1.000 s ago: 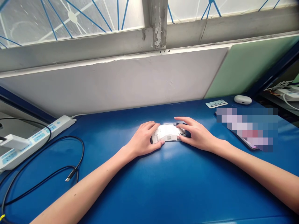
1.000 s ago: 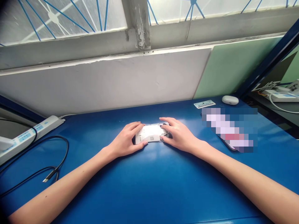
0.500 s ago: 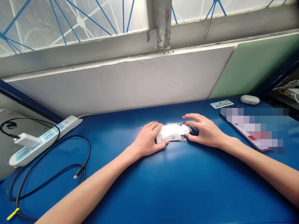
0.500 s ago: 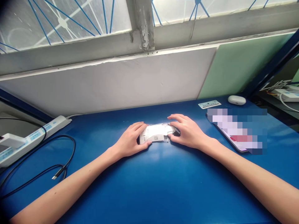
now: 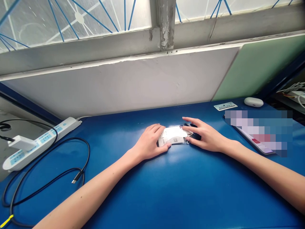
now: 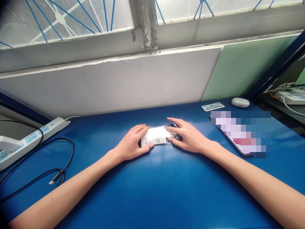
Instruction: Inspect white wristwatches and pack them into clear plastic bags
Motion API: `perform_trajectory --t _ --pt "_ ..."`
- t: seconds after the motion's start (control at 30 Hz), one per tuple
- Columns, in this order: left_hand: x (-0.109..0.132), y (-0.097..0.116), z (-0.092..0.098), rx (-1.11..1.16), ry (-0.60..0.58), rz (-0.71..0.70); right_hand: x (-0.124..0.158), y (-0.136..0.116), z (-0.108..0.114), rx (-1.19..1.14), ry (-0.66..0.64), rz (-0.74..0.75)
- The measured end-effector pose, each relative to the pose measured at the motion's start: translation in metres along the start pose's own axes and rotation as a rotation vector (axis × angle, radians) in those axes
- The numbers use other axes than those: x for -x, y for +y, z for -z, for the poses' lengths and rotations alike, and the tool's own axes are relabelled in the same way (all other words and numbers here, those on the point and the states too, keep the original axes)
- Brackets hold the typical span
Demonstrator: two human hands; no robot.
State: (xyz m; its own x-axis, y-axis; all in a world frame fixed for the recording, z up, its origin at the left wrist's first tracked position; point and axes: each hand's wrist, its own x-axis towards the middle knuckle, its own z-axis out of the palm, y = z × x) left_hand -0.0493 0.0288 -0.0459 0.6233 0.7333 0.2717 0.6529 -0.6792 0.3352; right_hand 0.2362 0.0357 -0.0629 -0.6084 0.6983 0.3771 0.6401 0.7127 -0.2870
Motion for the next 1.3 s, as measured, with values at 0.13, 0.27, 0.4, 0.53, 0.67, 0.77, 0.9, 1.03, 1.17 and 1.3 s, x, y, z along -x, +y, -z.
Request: perform_trajectory --t 0.13,0.27,0.4,0.53,0.67,0.77,0.9,1.03,1.17,1.3 --pt "-0.0004 0.0012 0.0005 -0.005 0.008 0.008 -0.0006 0.0007 0.0016 -0.028 -0.032 -0.034" --pt "-0.0007 0.0026 0.001 -0.014 0.008 0.017 -0.0011 0.0006 0.003 -0.055 -0.066 -0.064" --pt "-0.0009 0.0027 0.0011 -0.018 0.001 0.016 -0.001 0.0006 0.0031 -0.062 -0.066 -0.078" --pt "-0.0008 0.0013 0.0007 -0.02 -0.008 0.012 -0.0001 0.0018 0.0019 -0.038 -0.076 -0.069" --pt "-0.0008 0.0007 0.0008 -0.023 -0.018 0.009 0.0013 0.0045 0.0 -0.017 -0.07 -0.04" --pt "-0.0009 0.0016 0.0011 -0.03 -0.013 0.009 0.002 0.0058 -0.001 0.004 -0.074 -0.021" --pt "-0.0009 0.0021 0.001 -0.03 -0.011 0.01 0.0019 0.0045 -0.0007 0.001 -0.064 -0.015" --pt "-0.0007 0.001 0.0002 -0.03 -0.009 0.008 0.0002 0.0025 0.0006 -0.014 -0.064 -0.024" --pt "-0.0009 0.0014 0.0004 -0.039 -0.016 0.006 -0.0019 0.0005 0.0019 -0.043 -0.069 -0.041" --pt "-0.0012 0.003 0.0012 -0.039 -0.01 0.016 -0.0023 -0.0011 0.0019 -0.075 -0.053 -0.068"
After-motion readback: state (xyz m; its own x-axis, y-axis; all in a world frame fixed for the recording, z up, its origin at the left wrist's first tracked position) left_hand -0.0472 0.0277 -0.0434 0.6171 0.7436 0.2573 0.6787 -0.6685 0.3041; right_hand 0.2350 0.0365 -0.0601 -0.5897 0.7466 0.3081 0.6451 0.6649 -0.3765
